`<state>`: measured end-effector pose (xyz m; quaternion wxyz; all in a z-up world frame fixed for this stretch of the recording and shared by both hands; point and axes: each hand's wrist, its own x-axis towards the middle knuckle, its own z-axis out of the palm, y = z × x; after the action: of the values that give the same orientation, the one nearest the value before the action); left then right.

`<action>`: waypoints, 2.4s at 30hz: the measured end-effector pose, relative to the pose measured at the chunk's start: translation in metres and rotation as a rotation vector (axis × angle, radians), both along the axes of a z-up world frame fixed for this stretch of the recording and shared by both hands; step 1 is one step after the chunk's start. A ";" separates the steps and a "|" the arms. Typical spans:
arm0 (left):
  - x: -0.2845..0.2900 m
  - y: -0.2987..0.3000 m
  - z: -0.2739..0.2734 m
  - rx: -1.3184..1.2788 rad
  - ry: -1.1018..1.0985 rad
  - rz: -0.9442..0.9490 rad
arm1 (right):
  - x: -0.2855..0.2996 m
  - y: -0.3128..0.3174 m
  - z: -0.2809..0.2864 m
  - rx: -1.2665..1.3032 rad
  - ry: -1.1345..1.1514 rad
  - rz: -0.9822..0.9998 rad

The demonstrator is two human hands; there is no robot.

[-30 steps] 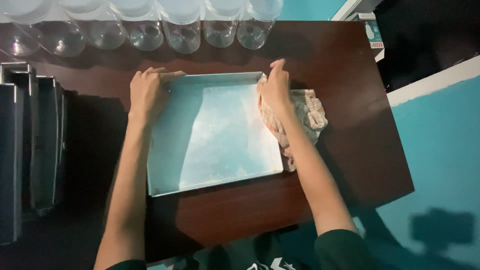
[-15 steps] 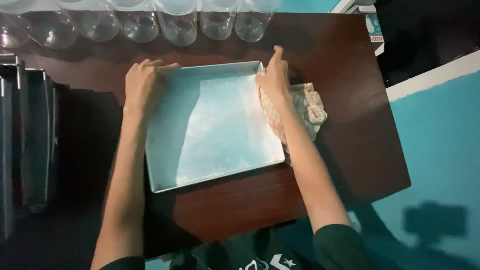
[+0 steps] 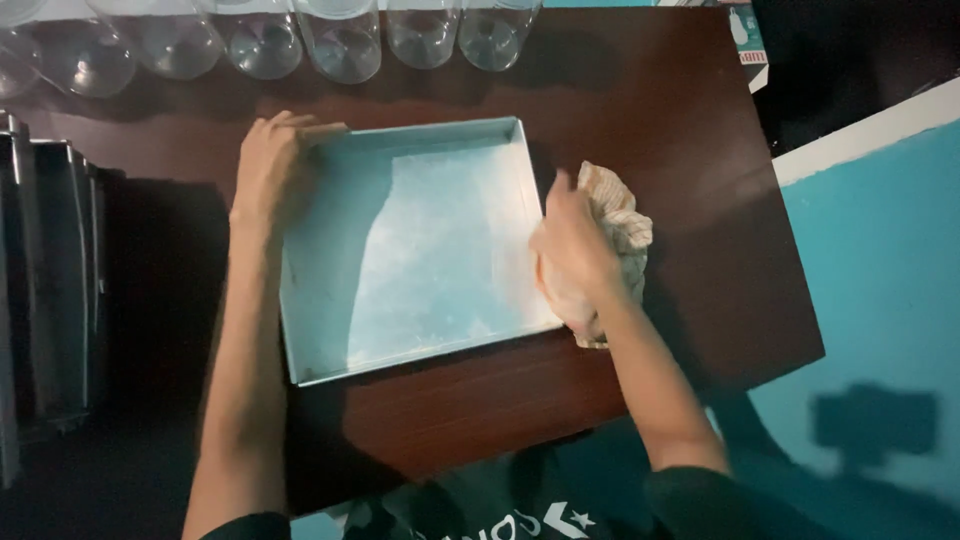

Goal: Wiping a flat white surface and a metal baking pan with a cloth in a bakery setting.

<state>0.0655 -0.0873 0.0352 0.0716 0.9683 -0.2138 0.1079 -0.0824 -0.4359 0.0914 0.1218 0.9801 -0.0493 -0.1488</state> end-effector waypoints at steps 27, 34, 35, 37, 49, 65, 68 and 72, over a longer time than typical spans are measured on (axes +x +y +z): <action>0.012 0.008 -0.011 -0.143 -0.108 -0.227 | 0.045 -0.015 0.066 0.163 -0.472 0.533; -0.004 -0.002 0.010 -0.110 -0.028 -0.077 | 0.095 -0.029 -0.052 0.052 -0.508 0.600; -0.009 -0.006 0.019 -0.023 -0.062 -0.035 | 0.099 -0.031 -0.060 0.062 -0.546 0.626; -0.006 -0.009 0.011 0.064 -0.094 0.006 | 0.103 -0.034 -0.069 0.073 -0.582 0.652; 0.018 0.014 -0.025 -0.150 0.006 -0.187 | 0.093 -0.020 -0.073 0.649 -0.521 0.266; -0.018 -0.008 0.042 0.095 -0.073 -0.086 | 0.009 -0.009 -0.018 0.323 0.210 0.180; -0.008 -0.007 0.024 0.133 -0.050 -0.020 | 0.053 -0.004 -0.038 0.262 -0.102 0.147; 0.017 -0.006 -0.028 0.228 -0.105 0.105 | 0.088 -0.022 -0.087 0.265 -0.518 0.373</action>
<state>0.0823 -0.0932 0.0075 -0.0558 0.9730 -0.1770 0.1368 0.0055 -0.4574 0.0042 0.0020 0.9848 0.1210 0.1248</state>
